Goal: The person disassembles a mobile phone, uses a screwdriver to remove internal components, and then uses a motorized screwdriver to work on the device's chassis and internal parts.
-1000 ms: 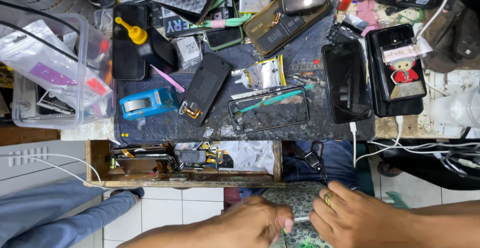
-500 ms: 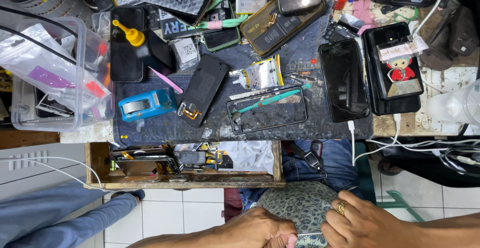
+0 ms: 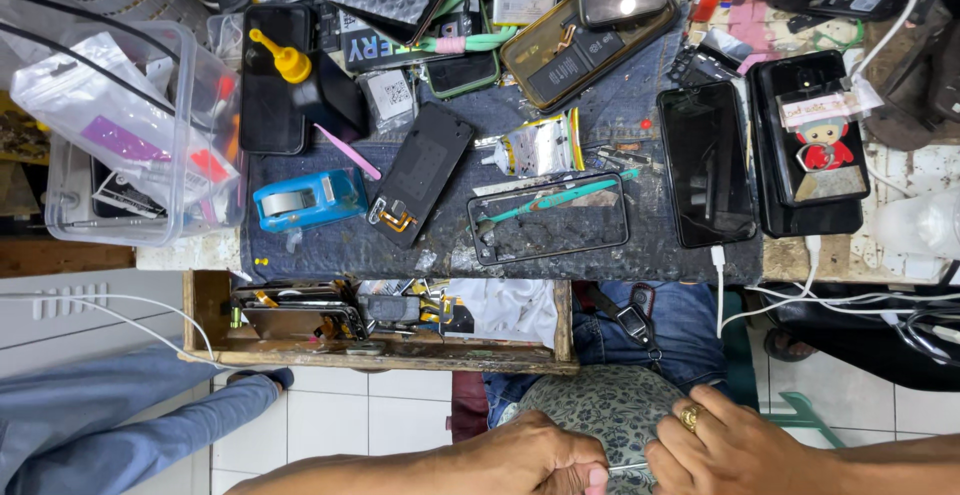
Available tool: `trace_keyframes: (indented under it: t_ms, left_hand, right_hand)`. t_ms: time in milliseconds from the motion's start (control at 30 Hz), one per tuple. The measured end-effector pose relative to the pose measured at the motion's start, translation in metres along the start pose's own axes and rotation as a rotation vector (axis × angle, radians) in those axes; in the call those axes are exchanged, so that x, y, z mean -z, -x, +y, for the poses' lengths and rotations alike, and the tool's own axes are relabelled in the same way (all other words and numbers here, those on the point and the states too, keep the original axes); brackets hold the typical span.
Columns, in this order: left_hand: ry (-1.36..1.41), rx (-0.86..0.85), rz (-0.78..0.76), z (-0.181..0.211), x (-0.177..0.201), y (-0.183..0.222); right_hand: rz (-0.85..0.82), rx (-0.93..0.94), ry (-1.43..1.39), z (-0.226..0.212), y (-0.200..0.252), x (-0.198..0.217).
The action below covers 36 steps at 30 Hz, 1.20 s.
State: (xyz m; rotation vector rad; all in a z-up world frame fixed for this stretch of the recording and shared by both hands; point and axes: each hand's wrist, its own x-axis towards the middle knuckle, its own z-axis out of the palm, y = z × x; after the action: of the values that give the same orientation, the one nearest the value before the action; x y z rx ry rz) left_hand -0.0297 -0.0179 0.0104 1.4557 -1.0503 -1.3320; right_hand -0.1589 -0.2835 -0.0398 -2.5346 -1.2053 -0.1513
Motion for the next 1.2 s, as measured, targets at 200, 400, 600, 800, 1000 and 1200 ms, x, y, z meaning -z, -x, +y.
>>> trace_keyframes:
  t_ms: [200,400,600,800,1000,1200]
  left_hand:
    - [0.029,-0.103,-0.002,-0.013,-0.004,0.001]
    - [-0.016,0.036,0.005,-0.034,-0.015,0.017]
    - [0.297,0.107,0.182,-0.047,0.011,0.048]
    - [0.329,0.259,0.515,-0.03,0.046,0.019]
    - [-0.045,0.178,0.366,-0.021,0.032,0.003]
    - [-0.415,0.119,0.23,-0.007,0.005,0.004]
  right_hand:
    - [0.052,-0.032,-0.011,-0.004,0.0,0.005]
    - [0.013,-0.205,-0.053,-0.001,0.036,-0.011]
    - [-0.097,-0.575,-0.389,0.026,0.045,-0.009]
    - [-0.259,-0.789,-0.577,0.05,-0.01,-0.023]
    - [0.238,-0.4,-0.346,0.046,-0.057,0.022]
    - [-0.092,-0.279,-0.477,0.027,-0.041,0.015]
